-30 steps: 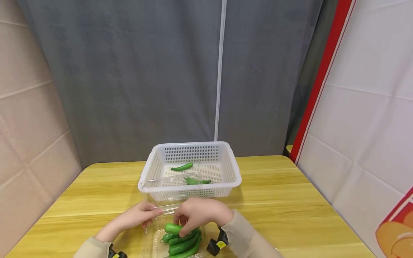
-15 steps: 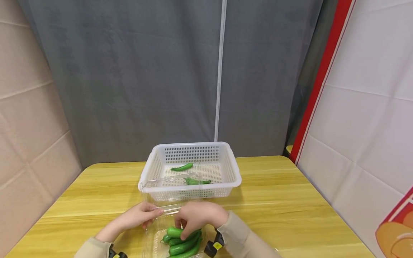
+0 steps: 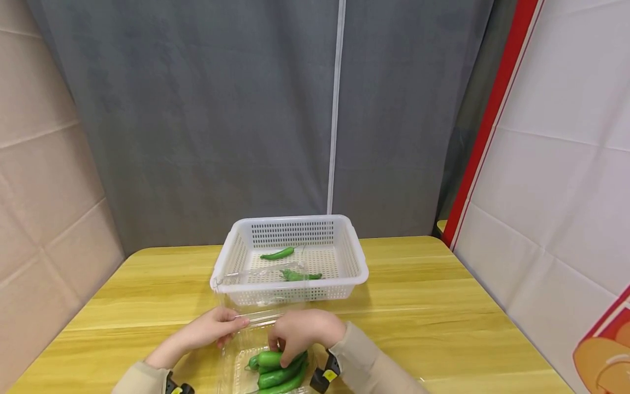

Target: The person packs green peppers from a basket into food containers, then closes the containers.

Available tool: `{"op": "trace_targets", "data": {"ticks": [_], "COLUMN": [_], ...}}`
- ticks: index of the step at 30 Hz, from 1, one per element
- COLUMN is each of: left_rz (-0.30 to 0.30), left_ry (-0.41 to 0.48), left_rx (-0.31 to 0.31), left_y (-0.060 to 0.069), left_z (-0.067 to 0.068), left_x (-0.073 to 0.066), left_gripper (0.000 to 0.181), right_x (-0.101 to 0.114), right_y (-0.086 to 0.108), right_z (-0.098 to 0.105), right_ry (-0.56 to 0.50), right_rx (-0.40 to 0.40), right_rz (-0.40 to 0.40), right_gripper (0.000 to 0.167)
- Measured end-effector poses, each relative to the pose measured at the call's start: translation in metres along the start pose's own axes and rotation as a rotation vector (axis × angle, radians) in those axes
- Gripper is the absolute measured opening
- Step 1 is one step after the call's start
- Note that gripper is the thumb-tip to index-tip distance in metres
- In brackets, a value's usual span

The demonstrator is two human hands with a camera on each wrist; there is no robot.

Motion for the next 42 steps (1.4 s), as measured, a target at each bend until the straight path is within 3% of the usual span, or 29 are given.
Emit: {"op": "trace_targets", "data": {"ticks": [42], "left_rz": [-0.013], "left_ry": [-0.005], "left_rx": [-0.001], "left_y": [-0.0002], "left_z": [-0.0003], "left_x": [-0.0001], "left_gripper": [0.045], "right_x": [0.0013], "right_y": [-0.0006], "right_z": [-0.0023], "right_ry": [-0.041], "right_rx": [0.041], "right_rz": [-0.019], "right_gripper": [0.020]}}
Point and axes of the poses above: each hand's wrist, its own y-axis away from the middle knuckle, its own z-axis out of the back of the hand, x = y × z, the point moved 4 cm from there along -y, towards the middle knuckle, and after that the axes turned 9 degrees about y, right-handed, at the moved point
